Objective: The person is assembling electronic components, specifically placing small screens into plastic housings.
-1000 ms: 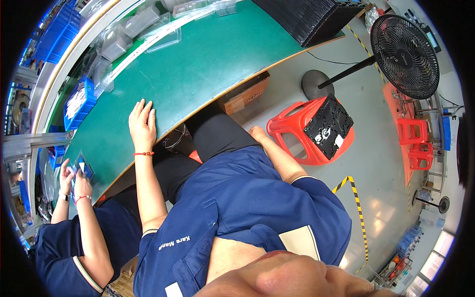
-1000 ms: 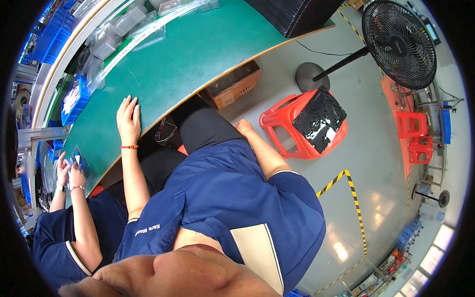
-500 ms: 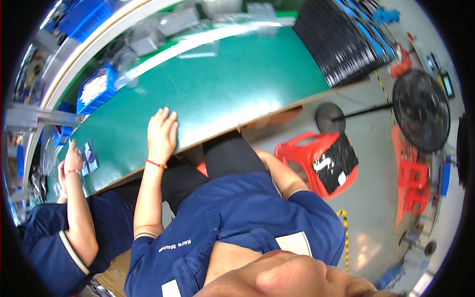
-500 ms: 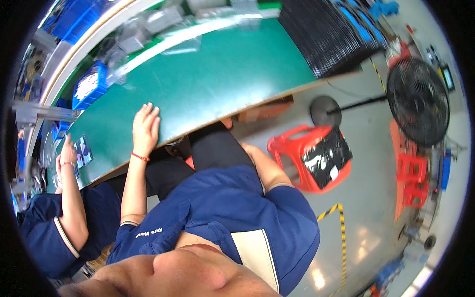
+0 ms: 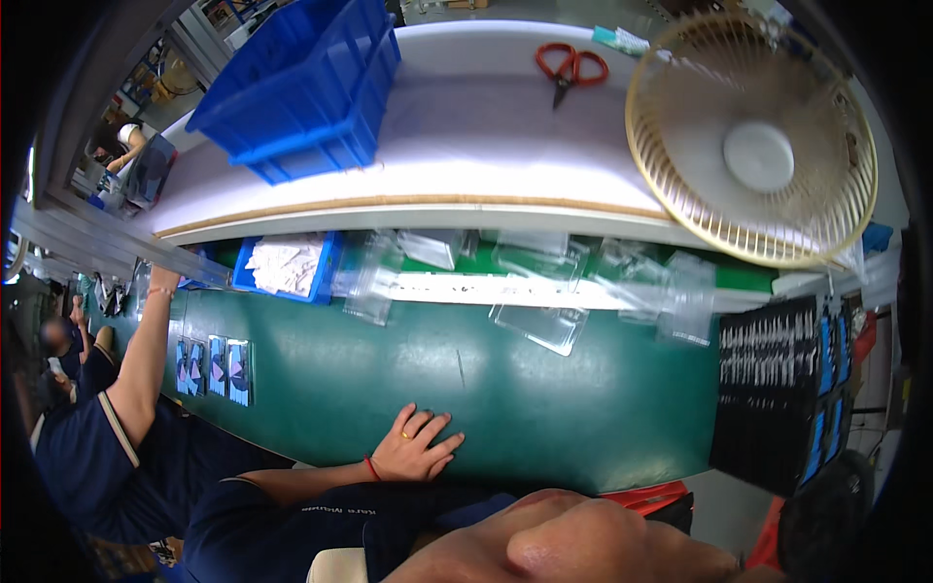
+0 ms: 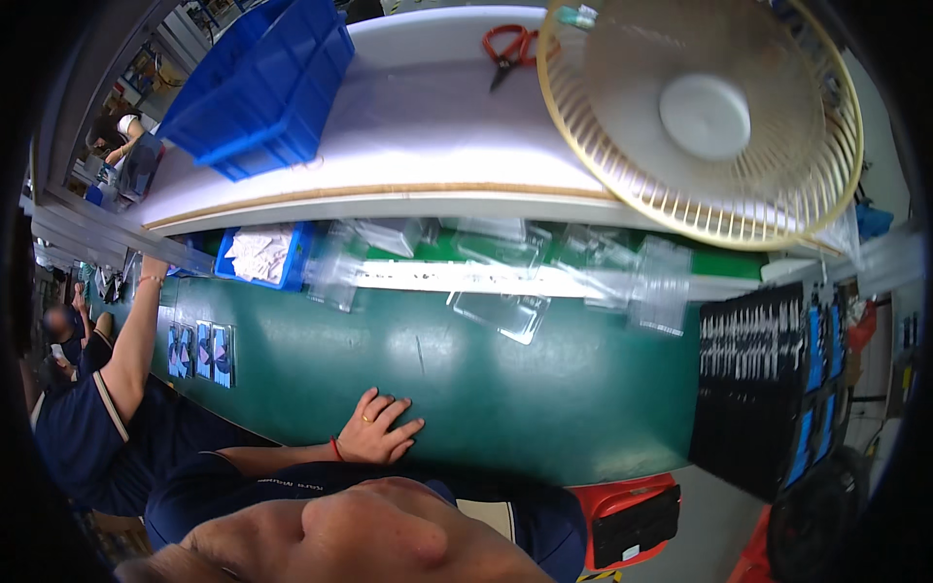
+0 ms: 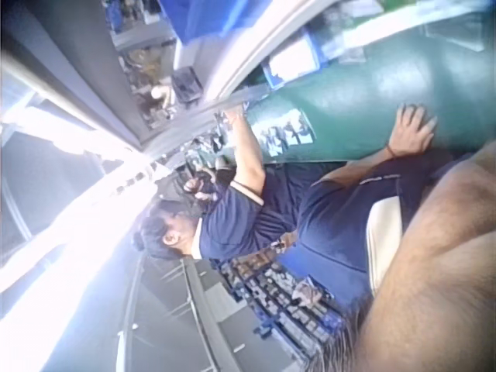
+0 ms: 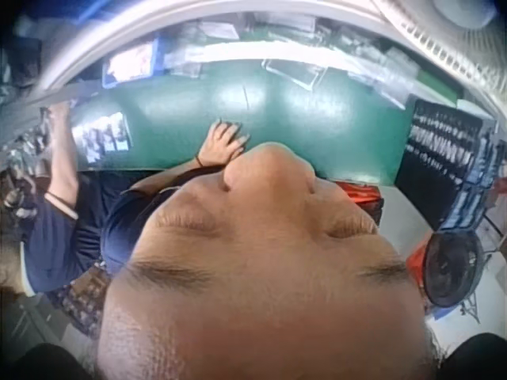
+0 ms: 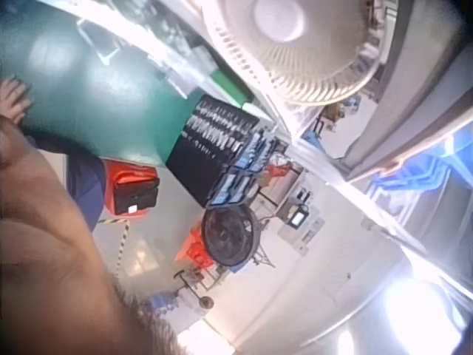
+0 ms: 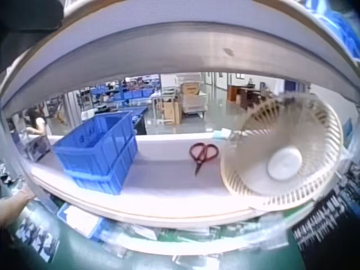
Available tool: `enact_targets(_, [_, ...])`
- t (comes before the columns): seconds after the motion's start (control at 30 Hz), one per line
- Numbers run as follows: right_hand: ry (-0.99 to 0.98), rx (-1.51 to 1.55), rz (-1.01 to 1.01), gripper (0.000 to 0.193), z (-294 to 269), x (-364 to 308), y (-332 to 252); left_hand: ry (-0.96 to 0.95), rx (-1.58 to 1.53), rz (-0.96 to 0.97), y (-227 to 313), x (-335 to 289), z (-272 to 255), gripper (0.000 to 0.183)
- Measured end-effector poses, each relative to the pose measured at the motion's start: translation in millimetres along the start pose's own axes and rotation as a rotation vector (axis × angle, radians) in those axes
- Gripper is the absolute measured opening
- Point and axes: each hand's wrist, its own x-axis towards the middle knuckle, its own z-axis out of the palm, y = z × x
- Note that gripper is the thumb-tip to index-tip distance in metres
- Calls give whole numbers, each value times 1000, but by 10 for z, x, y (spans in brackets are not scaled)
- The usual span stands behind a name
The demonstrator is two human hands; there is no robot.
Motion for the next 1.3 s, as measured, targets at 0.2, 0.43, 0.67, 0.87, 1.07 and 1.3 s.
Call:
enact_targets(0.2, [113,50,59,28,-268,-350,295,95,102,47,-45,-55,124,38])
enact_targets(0.43, [146,-24,82,28,-482,-948,693,88,-31,-26,-56,-34,-61,38])
enact_targets(0.67, [-59,-129,78,27,35,-1566,1054,307,-29,-28,10,-91,89,36])
enact_targets(0.87, [-54,-140,19,27,250,-1772,931,369,-78,14,-8,-151,235,35])
enact_targets(1.07, [69,-73,44,27,110,-2180,1107,379,-74,36,0,-184,234,40])
enact_targets(1.3, [315,2,153,25,-296,-2944,1543,381,-65,66,-131,-214,211,42])
